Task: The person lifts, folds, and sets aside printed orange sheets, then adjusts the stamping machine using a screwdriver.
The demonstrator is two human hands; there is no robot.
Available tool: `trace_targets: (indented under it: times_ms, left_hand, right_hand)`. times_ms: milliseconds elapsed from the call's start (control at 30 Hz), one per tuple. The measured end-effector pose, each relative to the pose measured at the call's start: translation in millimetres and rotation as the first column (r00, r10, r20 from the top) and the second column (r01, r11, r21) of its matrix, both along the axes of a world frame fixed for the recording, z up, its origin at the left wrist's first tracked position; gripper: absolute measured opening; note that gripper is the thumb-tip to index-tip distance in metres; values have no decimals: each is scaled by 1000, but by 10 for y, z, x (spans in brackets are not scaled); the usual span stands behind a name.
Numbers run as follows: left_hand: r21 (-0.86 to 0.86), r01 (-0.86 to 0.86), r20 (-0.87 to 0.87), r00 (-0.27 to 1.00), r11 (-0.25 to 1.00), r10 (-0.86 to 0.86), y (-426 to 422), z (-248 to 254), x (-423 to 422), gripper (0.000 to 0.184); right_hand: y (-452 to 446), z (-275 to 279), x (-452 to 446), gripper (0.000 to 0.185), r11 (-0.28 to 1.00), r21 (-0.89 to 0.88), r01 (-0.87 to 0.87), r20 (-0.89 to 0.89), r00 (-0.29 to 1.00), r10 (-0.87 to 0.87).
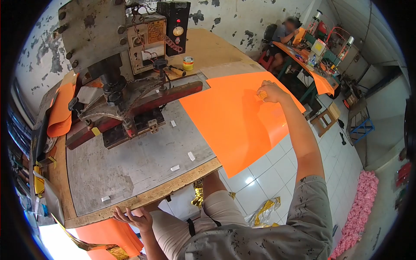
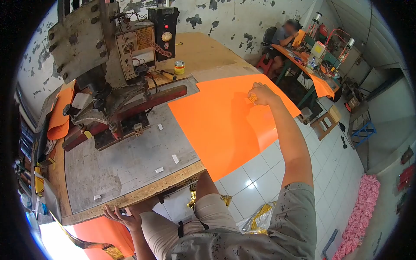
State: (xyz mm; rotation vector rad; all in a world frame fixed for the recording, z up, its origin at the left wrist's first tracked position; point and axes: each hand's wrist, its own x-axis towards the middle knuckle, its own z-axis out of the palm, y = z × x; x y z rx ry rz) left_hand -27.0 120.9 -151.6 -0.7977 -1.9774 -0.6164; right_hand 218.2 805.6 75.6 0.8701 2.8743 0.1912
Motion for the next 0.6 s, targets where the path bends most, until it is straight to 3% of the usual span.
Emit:
trace_targets:
  times_ms: [367,467,600]
  left_hand:
    - [-3,-7,-9,1000,1000,7,5,-22,-12,59]
    - [4,4,-3,1000,1000,-4,-7,-39,-19,58]
    - [1,3,15,1000,1000,-3,-44,-26,-4,58]
  right_hand:
    - [-75,-51,84,27,999,-12,-42,-89,995,41]
    - [-145,-228,147,22,987,-104,121,-424,893,-154]
    - [-202,-504,264,22,996,-65,59,-455,886,-83]
